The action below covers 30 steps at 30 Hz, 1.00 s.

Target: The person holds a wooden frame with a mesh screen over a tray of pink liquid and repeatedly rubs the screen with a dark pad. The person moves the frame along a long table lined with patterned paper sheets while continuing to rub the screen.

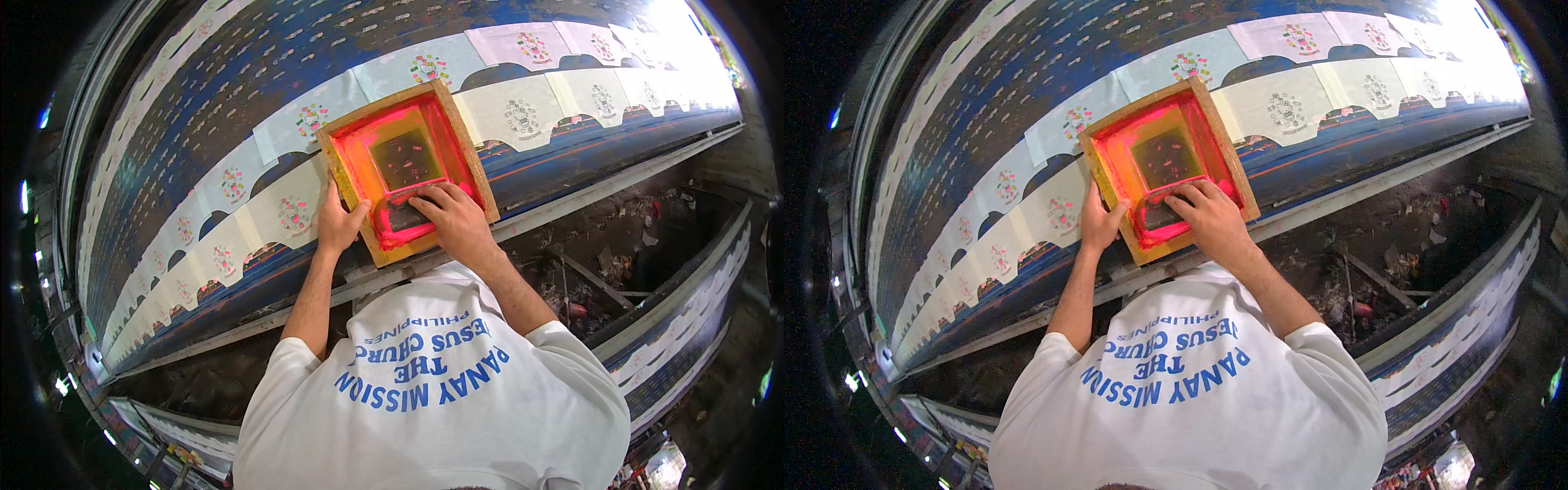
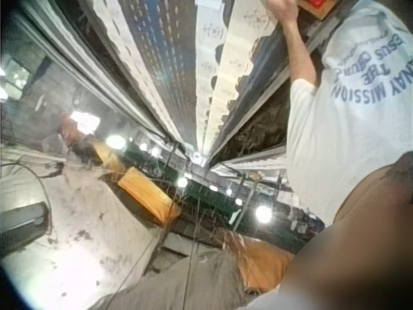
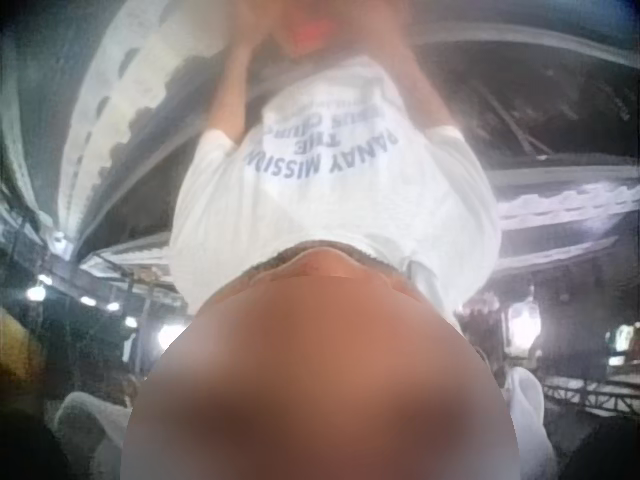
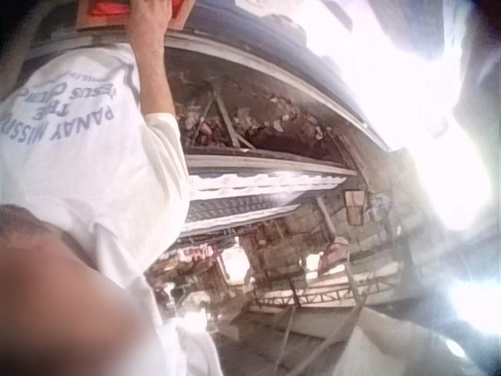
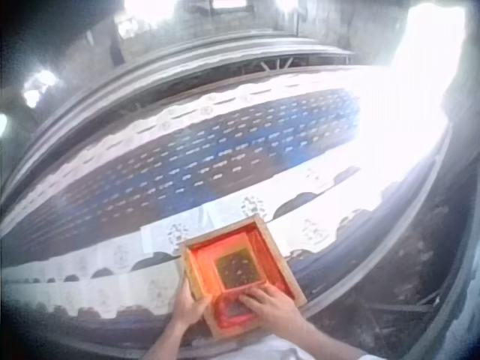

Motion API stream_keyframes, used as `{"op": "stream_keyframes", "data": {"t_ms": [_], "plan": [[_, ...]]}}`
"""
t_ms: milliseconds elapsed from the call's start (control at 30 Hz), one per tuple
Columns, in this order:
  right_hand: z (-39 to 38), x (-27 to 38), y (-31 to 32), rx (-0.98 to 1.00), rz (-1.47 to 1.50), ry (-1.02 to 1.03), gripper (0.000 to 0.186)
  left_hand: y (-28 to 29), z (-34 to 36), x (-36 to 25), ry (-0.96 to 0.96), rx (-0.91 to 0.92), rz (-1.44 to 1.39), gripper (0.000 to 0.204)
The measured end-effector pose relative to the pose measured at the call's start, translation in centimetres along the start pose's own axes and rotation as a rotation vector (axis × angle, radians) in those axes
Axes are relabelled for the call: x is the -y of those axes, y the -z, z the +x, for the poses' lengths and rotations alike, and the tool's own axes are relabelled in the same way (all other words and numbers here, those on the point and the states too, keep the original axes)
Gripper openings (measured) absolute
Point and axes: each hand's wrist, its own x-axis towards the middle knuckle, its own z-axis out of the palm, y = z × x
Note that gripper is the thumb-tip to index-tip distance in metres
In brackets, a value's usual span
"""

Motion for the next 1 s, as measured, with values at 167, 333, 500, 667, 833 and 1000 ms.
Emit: {"op": "stream_keyframes", "data": {"t_ms": [167,333,500,667,833,1000], "plan": [[-0.2,-0.2,0.1,-0.014,-0.019,0.022,0.048,-0.4,0.2,0.7,-0.144,-0.066,0.035,0.097],[1.0,-0.6,1.8,0.143,0.096,-0.026,0.043,-0.2,-0.1,-0.3,0.029,-0.016,0.036,0.095],[7.8,-4.0,1.2,-0.026,0.065,0.073,0.045,-0.4,-0.1,-1.1,0.103,-0.054,0.084,0.103],[12.4,-5.2,0.4,-0.058,0.048,0.038,0.046,-0.2,0.0,-2.2,0.165,-0.014,0.093,0.112],[6.4,-2.6,-0.6,-0.003,0.012,0.018,0.047,0.3,0.0,-1.2,0.111,0.005,0.167,0.114],[1.7,0.7,1.0,0.186,0.043,-0.094,0.048,-0.3,0.3,2.4,-0.137,-0.095,0.22,0.116]]}}
